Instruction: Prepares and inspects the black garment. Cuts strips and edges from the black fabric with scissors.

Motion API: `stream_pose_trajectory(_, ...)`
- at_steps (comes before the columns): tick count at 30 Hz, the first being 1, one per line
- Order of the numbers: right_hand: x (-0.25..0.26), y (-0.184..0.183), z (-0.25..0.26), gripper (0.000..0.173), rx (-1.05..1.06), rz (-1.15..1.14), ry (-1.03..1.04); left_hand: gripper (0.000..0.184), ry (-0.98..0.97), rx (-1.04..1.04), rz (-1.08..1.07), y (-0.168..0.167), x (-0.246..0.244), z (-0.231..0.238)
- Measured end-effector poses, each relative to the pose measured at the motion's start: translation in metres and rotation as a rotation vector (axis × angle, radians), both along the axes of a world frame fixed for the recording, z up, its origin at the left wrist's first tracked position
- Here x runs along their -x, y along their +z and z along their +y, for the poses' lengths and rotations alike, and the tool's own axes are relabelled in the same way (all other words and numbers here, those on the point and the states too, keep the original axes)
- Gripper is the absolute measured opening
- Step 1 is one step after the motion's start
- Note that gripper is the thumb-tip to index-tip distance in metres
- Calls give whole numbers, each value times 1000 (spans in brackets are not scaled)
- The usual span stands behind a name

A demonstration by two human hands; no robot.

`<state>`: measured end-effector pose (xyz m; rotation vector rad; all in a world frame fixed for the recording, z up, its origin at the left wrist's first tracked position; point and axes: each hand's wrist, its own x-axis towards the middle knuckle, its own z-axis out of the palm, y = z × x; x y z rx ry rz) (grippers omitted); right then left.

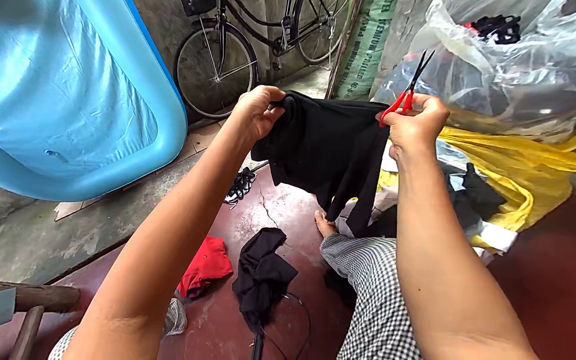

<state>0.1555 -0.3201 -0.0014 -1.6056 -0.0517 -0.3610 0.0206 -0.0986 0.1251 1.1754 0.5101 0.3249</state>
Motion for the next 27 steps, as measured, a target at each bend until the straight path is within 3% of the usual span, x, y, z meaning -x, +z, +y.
stream_pose_trajectory(4, 7, 0, 13, 68, -185, 77, 121, 44, -80, -200, -25, -4, -6, 3)
stream_pose_trajectory(7, 18, -2, 39, 58, -480, 209, 275, 91, -260, -658, 125, -33, -7, 23)
stream_pose_trajectory(9, 27, -1, 59, 49, -634, 316, 351, 89, -373, -870, 298, -57, 0, 34)
stream_pose_trajectory(11, 32, -2, 77, 42, -734, 391, 413, 80, -429, -864, 450, -89, 12, 39)
stream_pose_trajectory(13, 39, -1, 92, 38, -803, 460, 457, 71, -422, -777, 504, -136, 27, 44)
stream_pose_trajectory(16, 56, 4, 111, 40, -870, 559, 491, 42, -343, -529, 532, -222, 67, 35)
stream_pose_trajectory(18, 69, 9, 121, 36, -899, 603, 521, 39, -340, -359, 625, -279, 100, 17)
stream_pose_trajectory(20, 80, 13, 127, 37, -891, 639, 546, 51, -312, -69, 692, -334, 128, 0)
stream_pose_trajectory(23, 93, 18, 134, 36, -890, 672, 560, 70, -71, 493, 597, -391, 152, -16)
stream_pose_trajectory(25, 97, 18, 139, 37, -894, 679, 574, 93, 42, 718, 457, -397, 156, -26)
stream_pose_trajectory(27, 99, 16, 143, 35, -911, 694, 583, 94, 163, 798, 268, -388, 150, -29)
